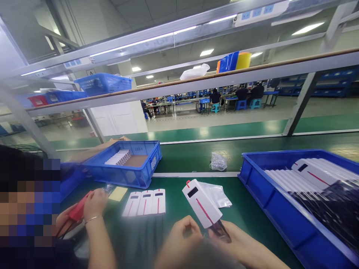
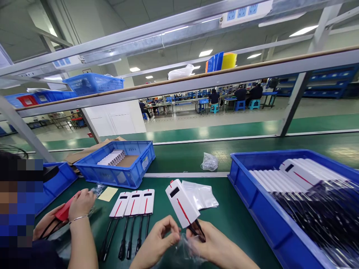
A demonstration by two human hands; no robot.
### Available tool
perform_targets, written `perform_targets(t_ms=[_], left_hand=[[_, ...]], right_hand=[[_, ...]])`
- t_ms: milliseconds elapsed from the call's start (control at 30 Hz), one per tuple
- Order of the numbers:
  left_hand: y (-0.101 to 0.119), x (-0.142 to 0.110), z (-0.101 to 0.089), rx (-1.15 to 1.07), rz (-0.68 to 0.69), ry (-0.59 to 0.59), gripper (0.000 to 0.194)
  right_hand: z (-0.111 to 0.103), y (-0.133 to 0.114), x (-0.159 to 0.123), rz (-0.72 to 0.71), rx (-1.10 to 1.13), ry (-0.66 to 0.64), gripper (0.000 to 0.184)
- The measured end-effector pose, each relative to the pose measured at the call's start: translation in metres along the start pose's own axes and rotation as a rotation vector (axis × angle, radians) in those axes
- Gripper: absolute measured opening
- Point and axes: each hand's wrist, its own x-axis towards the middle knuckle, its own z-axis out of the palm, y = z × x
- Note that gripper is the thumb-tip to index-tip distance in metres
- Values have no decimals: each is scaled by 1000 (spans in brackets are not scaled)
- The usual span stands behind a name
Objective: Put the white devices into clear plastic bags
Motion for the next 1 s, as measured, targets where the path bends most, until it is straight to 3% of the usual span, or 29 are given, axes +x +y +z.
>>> perform_targets(t_ms=[67,133,200,333,367,433,733,867,1000], left_hand=[[11,-9,5,-8,-5,-24,44],[20,-21,29,-23,-4,-55,39],[25,-36,78,-41,0,-115,35],[25,-64,199,-60,7,-307,18],[24,-68,221,-60,9,-344,20],[22,-73,246,-58,6,-394,15],[11,-72,248,-125,-77,-386,28],[5,-75,258,-65,-28,-381,28],[7,-77,261,28,50,-364,27]], right_hand=[[-4,2,-1,-2,-11,7,17],[-7,6,-2,2,-13,7,15],[-9,8,-3,8,-16,-3,14],[-7,9,-2,9,-21,3,15],[-5,9,-2,10,-25,13,14],[-4,9,-2,15,-39,26,12],[-5,9,-5,4,5,-3,12],[-3,3,-2,-8,-44,6,12],[-1,-2,2,-29,-84,-8,30]])
